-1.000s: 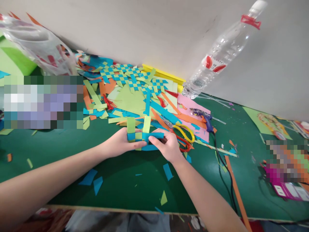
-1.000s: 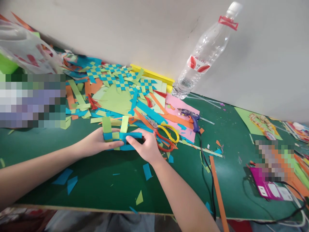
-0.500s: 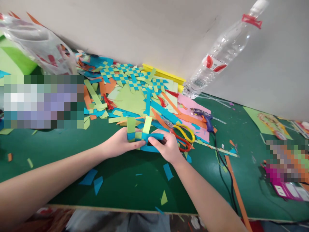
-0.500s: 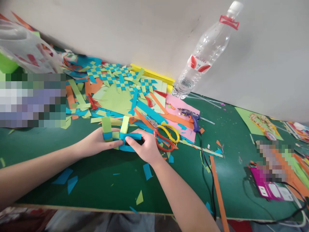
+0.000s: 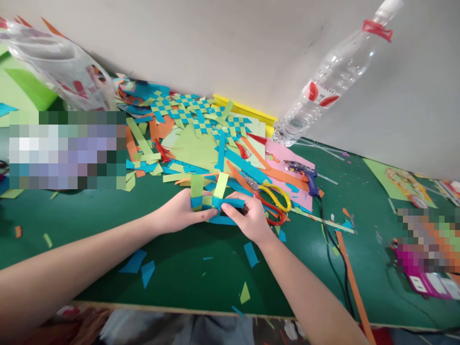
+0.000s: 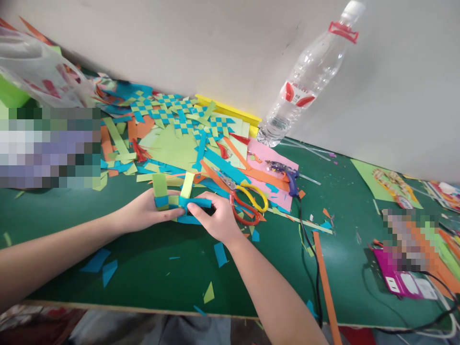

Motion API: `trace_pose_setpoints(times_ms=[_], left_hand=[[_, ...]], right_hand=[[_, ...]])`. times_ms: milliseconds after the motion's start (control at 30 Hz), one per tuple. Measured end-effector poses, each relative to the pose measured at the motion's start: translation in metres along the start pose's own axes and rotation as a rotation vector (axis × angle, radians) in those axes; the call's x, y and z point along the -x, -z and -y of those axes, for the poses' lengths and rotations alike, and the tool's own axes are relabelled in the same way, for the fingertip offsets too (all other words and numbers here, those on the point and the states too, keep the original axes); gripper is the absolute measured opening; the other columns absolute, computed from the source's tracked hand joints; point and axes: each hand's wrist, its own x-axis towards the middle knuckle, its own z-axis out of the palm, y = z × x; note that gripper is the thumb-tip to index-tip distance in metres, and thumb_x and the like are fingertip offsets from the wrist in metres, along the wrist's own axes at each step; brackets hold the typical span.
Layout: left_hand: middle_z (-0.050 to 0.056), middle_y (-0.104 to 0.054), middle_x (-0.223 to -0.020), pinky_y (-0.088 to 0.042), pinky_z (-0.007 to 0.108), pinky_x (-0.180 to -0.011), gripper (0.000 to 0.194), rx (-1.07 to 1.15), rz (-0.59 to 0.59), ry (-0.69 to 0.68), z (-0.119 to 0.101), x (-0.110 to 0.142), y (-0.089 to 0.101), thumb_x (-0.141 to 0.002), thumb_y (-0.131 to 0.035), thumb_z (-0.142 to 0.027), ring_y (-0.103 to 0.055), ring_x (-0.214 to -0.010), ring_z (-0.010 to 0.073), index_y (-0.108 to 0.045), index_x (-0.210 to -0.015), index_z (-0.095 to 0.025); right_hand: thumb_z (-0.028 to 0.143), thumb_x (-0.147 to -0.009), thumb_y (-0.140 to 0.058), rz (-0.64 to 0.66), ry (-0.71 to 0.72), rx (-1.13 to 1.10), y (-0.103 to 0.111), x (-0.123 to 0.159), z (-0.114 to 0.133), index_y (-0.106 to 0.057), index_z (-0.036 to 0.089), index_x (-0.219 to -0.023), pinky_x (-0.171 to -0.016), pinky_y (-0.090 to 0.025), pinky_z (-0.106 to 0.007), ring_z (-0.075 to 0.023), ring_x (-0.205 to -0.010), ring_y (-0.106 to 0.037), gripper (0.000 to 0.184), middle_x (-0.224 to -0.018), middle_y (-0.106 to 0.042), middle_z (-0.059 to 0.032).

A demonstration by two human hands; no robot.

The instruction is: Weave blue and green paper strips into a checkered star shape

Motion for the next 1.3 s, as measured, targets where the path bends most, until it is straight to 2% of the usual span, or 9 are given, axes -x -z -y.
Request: trace_pose_setpoints(times_ms=[167,333,500,800,1067,1200,1300], left_hand=[[0.004,-0.069,-0.093,-0.051,0.033,-0.079,0.024,-0.013,0.005,-0.009,0.0022,0.0006,-0.0003,-0.080,-0.059,-0.040,-0.062,-0.089,0.0210,-0.066,-0.087,-0.018],[0.005,-0.069,-0.090,-0.053,0.030,-0.069,0.030,0.041,0.006,0.036,0.0031,0.0008,-0.0012,-0.081,-0.059,-0.043,-0.063,-0.075,0.0178,-0.065,-0.096,-0.017],[0.005,-0.069,-0.091,-0.053,0.030,-0.070,0.032,0.069,-0.003,0.049,0.0031,0.0000,-0.0021,-0.080,-0.059,-0.043,-0.064,-0.076,0.0184,-0.065,-0.097,-0.016],[0.006,-0.068,-0.102,-0.054,0.031,-0.077,0.030,0.104,-0.048,0.039,0.0043,-0.0015,-0.0027,-0.081,-0.060,-0.040,-0.064,-0.087,0.0199,-0.066,-0.100,-0.018],[0.006,-0.068,-0.105,-0.054,0.033,-0.079,0.031,0.094,-0.049,0.045,0.0042,-0.0013,-0.0019,-0.080,-0.060,-0.042,-0.064,-0.088,0.0206,-0.066,-0.097,-0.018],[0.005,-0.069,-0.098,-0.055,0.032,-0.073,0.032,0.141,-0.048,0.079,0.0045,-0.0012,-0.0025,-0.079,-0.061,-0.043,-0.065,-0.087,0.0214,-0.066,-0.097,-0.017],[0.004,-0.069,-0.088,-0.054,0.033,-0.079,0.030,0.146,-0.059,0.075,0.0034,-0.0017,-0.0024,-0.079,-0.061,-0.043,-0.063,-0.094,0.0234,-0.065,-0.094,-0.017]], right_hand=[[0.035,-0.081,-0.060,-0.006,0.007,0.021,-0.0004,0.0000,0.0008,-0.062,0.020,-0.075,-0.067,-0.048,-0.027,-0.0135,-0.071,-0.058,0.016,-0.074,-0.061,0.0003],[0.035,-0.081,-0.060,-0.010,-0.010,0.017,0.0004,-0.0001,-0.0003,-0.062,0.020,-0.076,-0.065,-0.047,-0.026,-0.0135,-0.071,-0.057,0.017,-0.074,-0.060,0.0001],[0.036,-0.082,-0.059,-0.021,-0.011,0.006,0.0002,0.0005,-0.0014,-0.062,0.020,-0.077,-0.063,-0.047,-0.026,-0.0134,-0.070,-0.057,0.017,-0.073,-0.060,0.0003],[0.042,-0.085,-0.055,-0.061,-0.041,0.013,0.0004,0.0034,-0.0078,-0.060,0.021,-0.100,-0.071,-0.052,-0.031,-0.0169,-0.079,-0.063,0.027,-0.086,-0.067,-0.0040],[0.042,-0.084,-0.056,-0.096,-0.024,0.055,0.0006,0.0017,-0.0079,-0.060,0.021,-0.089,-0.069,-0.051,-0.030,-0.0160,-0.073,-0.062,0.021,-0.076,-0.064,-0.0017],[0.041,-0.086,-0.054,-0.103,-0.015,0.061,0.0009,0.0019,-0.0085,-0.058,0.021,-0.083,-0.068,-0.049,-0.029,-0.0153,-0.071,-0.060,0.021,-0.073,-0.061,-0.0008],[0.040,-0.086,-0.054,-0.152,-0.009,0.057,0.0010,0.0023,-0.0090,-0.057,0.021,-0.092,-0.068,-0.049,-0.028,-0.0147,-0.071,-0.059,0.020,-0.075,-0.060,-0.0007]])
